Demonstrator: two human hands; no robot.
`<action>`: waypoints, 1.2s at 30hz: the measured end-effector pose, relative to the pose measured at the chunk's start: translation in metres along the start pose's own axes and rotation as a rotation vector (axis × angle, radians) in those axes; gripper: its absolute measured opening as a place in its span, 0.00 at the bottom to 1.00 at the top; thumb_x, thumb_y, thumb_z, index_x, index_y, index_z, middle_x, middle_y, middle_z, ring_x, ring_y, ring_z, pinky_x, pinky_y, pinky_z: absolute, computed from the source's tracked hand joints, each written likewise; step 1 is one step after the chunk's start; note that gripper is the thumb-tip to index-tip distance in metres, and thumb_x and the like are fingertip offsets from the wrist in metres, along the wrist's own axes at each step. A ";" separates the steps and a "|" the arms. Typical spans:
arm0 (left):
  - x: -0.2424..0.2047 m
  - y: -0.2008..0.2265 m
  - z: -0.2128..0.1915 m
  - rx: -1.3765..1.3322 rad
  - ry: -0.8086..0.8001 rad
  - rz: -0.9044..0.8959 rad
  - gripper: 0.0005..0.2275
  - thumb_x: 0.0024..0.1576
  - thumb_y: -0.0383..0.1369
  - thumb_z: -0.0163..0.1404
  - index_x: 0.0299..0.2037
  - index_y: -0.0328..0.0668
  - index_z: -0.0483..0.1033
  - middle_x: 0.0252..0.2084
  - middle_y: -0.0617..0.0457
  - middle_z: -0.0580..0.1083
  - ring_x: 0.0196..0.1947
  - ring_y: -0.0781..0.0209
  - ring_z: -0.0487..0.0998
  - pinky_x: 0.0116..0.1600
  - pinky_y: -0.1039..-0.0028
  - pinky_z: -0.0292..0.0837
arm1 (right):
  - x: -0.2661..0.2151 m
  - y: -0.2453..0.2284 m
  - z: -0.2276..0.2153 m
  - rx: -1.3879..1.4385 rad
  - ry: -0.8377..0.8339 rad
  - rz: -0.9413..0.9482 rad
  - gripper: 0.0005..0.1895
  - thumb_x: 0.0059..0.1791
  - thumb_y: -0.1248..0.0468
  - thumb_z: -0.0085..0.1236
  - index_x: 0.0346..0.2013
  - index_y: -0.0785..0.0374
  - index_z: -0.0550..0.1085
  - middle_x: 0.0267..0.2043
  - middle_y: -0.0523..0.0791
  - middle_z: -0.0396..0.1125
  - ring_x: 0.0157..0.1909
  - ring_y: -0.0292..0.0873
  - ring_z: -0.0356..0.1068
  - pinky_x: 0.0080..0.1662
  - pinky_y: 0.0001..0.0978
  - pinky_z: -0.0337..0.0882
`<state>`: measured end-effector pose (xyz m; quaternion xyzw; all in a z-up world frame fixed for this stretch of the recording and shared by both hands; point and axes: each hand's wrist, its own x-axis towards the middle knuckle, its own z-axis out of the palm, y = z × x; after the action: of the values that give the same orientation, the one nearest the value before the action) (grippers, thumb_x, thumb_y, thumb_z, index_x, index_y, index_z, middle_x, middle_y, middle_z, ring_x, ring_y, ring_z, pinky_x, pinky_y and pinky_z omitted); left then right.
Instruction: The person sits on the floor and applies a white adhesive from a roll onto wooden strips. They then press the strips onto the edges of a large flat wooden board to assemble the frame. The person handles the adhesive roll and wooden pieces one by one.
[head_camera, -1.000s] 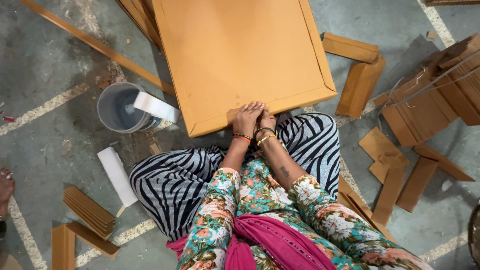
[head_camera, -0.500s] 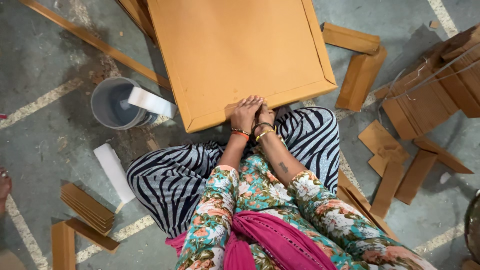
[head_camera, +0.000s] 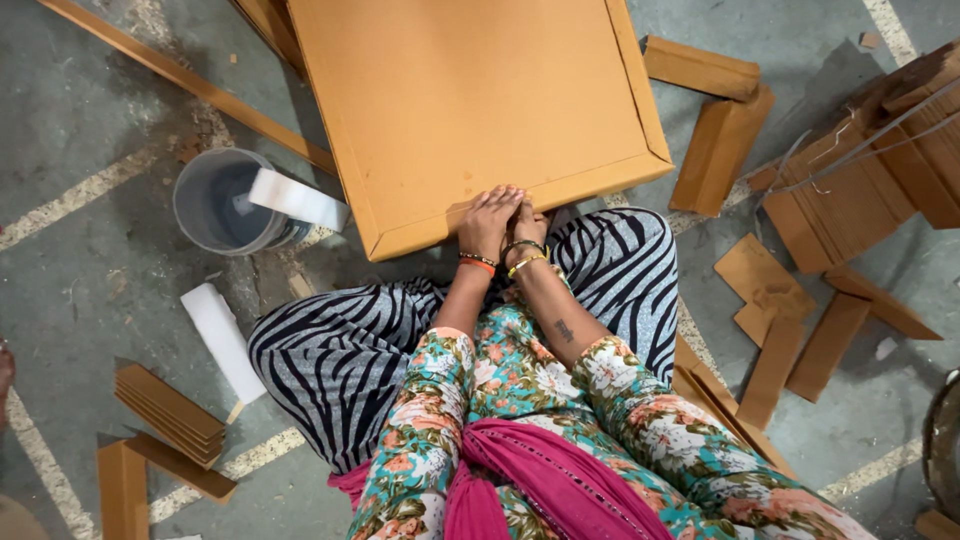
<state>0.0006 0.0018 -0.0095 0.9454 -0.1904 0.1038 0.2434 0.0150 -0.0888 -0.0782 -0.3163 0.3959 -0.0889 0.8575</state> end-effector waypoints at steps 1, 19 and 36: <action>-0.001 0.000 0.000 -0.005 0.004 0.000 0.17 0.63 0.33 0.43 0.60 0.53 0.76 0.63 0.58 0.74 0.65 0.62 0.72 0.69 0.67 0.65 | 0.000 0.001 -0.001 -0.007 0.004 -0.005 0.17 0.54 0.56 0.59 0.33 0.67 0.68 0.40 0.52 0.74 0.38 0.47 0.76 0.41 0.40 0.80; 0.001 0.004 -0.006 -0.045 0.049 -0.004 0.16 0.62 0.32 0.44 0.58 0.53 0.79 0.61 0.58 0.76 0.64 0.62 0.74 0.67 0.66 0.68 | -0.006 -0.001 -0.004 0.074 -0.111 0.018 0.17 0.53 0.57 0.59 0.38 0.72 0.76 0.41 0.50 0.75 0.41 0.44 0.77 0.44 0.37 0.80; 0.001 0.003 -0.002 -0.039 0.018 -0.030 0.16 0.63 0.32 0.44 0.58 0.52 0.78 0.62 0.59 0.75 0.64 0.63 0.73 0.69 0.68 0.65 | -0.008 -0.003 -0.002 0.060 -0.088 0.031 0.17 0.54 0.57 0.57 0.42 0.72 0.76 0.43 0.50 0.75 0.43 0.44 0.76 0.46 0.38 0.79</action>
<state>-0.0003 0.0002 -0.0062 0.9422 -0.1759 0.1050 0.2653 0.0085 -0.0889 -0.0719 -0.2876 0.3597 -0.0733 0.8846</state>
